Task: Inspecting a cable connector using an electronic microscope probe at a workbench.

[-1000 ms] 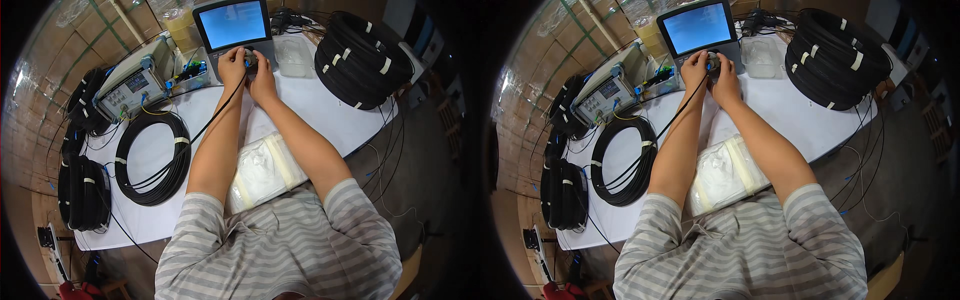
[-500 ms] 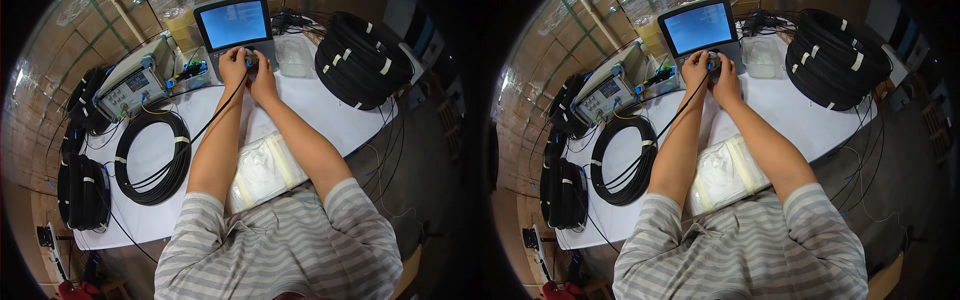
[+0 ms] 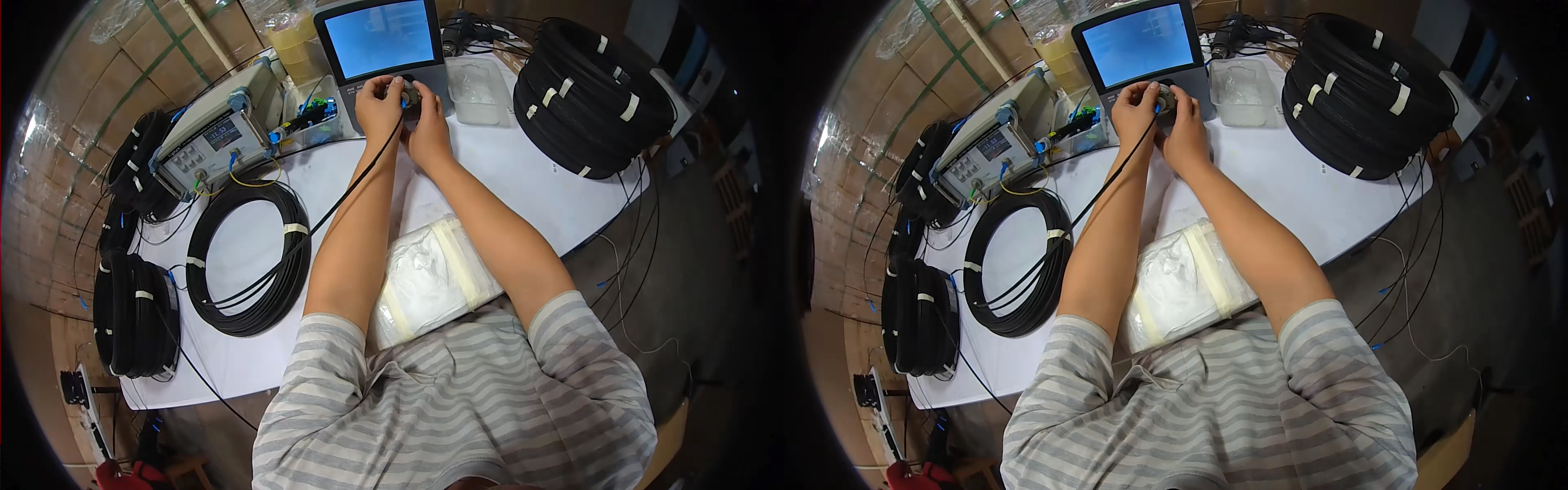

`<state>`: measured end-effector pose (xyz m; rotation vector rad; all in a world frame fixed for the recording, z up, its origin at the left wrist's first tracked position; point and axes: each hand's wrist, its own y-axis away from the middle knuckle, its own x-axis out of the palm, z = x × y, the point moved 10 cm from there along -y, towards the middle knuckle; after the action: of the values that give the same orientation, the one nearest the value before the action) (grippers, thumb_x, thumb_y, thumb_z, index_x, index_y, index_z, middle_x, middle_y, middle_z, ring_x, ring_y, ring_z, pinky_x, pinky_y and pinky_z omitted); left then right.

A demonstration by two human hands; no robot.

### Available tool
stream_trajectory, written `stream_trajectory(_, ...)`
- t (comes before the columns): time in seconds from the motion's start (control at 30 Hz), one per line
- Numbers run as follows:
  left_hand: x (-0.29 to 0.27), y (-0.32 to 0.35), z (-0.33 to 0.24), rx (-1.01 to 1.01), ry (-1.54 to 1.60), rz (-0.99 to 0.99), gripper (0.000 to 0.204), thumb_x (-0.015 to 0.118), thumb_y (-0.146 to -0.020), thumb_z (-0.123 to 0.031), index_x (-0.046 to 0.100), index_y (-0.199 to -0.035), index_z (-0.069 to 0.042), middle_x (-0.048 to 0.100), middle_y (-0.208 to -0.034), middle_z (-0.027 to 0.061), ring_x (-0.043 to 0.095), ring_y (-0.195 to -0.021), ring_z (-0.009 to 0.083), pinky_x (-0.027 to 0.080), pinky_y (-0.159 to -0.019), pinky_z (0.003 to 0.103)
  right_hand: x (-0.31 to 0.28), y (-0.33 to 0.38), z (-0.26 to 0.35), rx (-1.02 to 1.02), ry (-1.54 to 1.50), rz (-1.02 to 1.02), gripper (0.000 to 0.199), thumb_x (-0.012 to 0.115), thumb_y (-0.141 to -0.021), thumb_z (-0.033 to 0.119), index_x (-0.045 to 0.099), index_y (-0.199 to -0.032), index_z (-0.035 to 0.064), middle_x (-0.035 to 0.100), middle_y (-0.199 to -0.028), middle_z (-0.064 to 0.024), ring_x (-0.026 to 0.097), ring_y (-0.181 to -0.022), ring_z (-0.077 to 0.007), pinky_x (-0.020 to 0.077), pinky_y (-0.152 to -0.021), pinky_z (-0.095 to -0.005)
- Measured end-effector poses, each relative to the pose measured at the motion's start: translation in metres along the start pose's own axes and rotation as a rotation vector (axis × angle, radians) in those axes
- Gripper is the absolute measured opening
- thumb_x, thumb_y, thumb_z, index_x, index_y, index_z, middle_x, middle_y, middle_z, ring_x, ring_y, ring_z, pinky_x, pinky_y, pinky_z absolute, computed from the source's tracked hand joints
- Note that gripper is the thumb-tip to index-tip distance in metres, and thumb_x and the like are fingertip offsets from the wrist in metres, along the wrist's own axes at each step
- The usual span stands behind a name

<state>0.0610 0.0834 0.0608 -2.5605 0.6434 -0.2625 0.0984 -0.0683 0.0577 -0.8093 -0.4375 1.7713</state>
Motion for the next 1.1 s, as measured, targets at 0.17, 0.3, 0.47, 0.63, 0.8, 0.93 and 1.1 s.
stream_trajectory(0.17, 0.002, 0.002, -0.003, -0.024, -0.005, 0.033, 0.022, 0.074, -0.094, -0.019, 0.074, -0.104, 0.001, 0.073, -0.090, 0.0044, 0.064, -0.077, 0.0099, 0.051, -0.071, 0.025, -0.001, 0.000, -0.003, 0.023, -0.016, 0.011, 0.080, 0.081, -0.078, 0.011, 0.039, -0.146, 0.0139, 0.049, -0.140, -0.0209, 0.055, -0.123, -0.0459, 0.0509, -0.098, -0.0486)
stream_trajectory(0.3, 0.000, 0.001, -0.001, -0.050, -0.059, 0.032, 0.025, 0.073, -0.095, -0.021, 0.075, -0.106, 0.001, 0.073, -0.092, 0.0047, 0.064, -0.078, 0.0099, 0.050, -0.071, 0.025, -0.004, 0.001, 0.003, -0.020, 0.004, -0.019, 0.079, 0.081, -0.078, 0.011, 0.039, -0.146, 0.0139, 0.049, -0.139, -0.0209, 0.056, -0.122, -0.0463, 0.0512, -0.097, -0.0487)
stream_trajectory(0.47, 0.001, 0.001, -0.002, -0.012, -0.018, 0.005, 0.026, 0.075, -0.094, -0.022, 0.074, -0.105, 0.001, 0.073, -0.091, 0.0049, 0.064, -0.077, 0.0103, 0.050, -0.070, 0.025, -0.002, 0.001, 0.000, 0.011, -0.001, 0.005, 0.079, 0.080, -0.079, 0.011, 0.039, -0.146, 0.0139, 0.049, -0.140, -0.0209, 0.055, -0.123, -0.0457, 0.0507, -0.098, -0.0489)
stream_trajectory(0.63, 0.001, -0.001, -0.001, 0.010, -0.008, -0.006, 0.021, 0.076, -0.093, -0.018, 0.073, -0.103, 0.000, 0.071, -0.086, 0.0043, 0.064, -0.078, 0.0101, 0.051, -0.072, 0.024, -0.002, 0.001, 0.000, -0.003, -0.014, 0.003, 0.079, 0.080, -0.079, 0.012, 0.039, -0.147, 0.0137, 0.048, -0.141, -0.0211, 0.054, -0.124, -0.0457, 0.0504, -0.098, -0.0486)
stream_trajectory(0.8, 0.002, -0.001, 0.001, -0.010, -0.016, 0.026, 0.021, 0.076, -0.093, -0.018, 0.073, -0.103, 0.000, 0.071, -0.087, 0.0048, 0.064, -0.078, 0.0102, 0.051, -0.072, 0.024, -0.002, 0.001, 0.001, 0.001, -0.005, 0.004, 0.080, 0.081, -0.079, 0.012, 0.039, -0.147, 0.0136, 0.048, -0.141, -0.0212, 0.055, -0.124, -0.0463, 0.0508, -0.098, -0.0486)
stream_trajectory(0.93, 0.001, -0.003, 0.005, -0.061, -0.007, 0.047, 0.023, 0.075, -0.094, -0.020, 0.073, -0.105, 0.000, 0.073, -0.091, 0.0058, 0.065, -0.079, 0.0104, 0.050, -0.072, 0.024, -0.003, 0.001, 0.005, -0.017, 0.003, -0.005, 0.080, 0.081, -0.079, 0.012, 0.039, -0.146, 0.0138, 0.048, -0.141, -0.0210, 0.055, -0.123, -0.0464, 0.0514, -0.097, -0.0488)
stream_trajectory(1.1, 0.004, 0.003, -0.004, -0.057, 0.026, 0.039, 0.025, 0.075, -0.093, -0.021, 0.074, -0.104, 0.001, 0.073, -0.091, 0.0059, 0.066, -0.082, 0.0108, 0.051, -0.073, 0.025, -0.003, 0.001, -0.001, 0.022, 0.007, 0.013, 0.080, 0.081, -0.079, 0.011, 0.039, -0.146, 0.0140, 0.048, -0.141, -0.0210, 0.055, -0.123, -0.0462, 0.0512, -0.098, -0.0488)
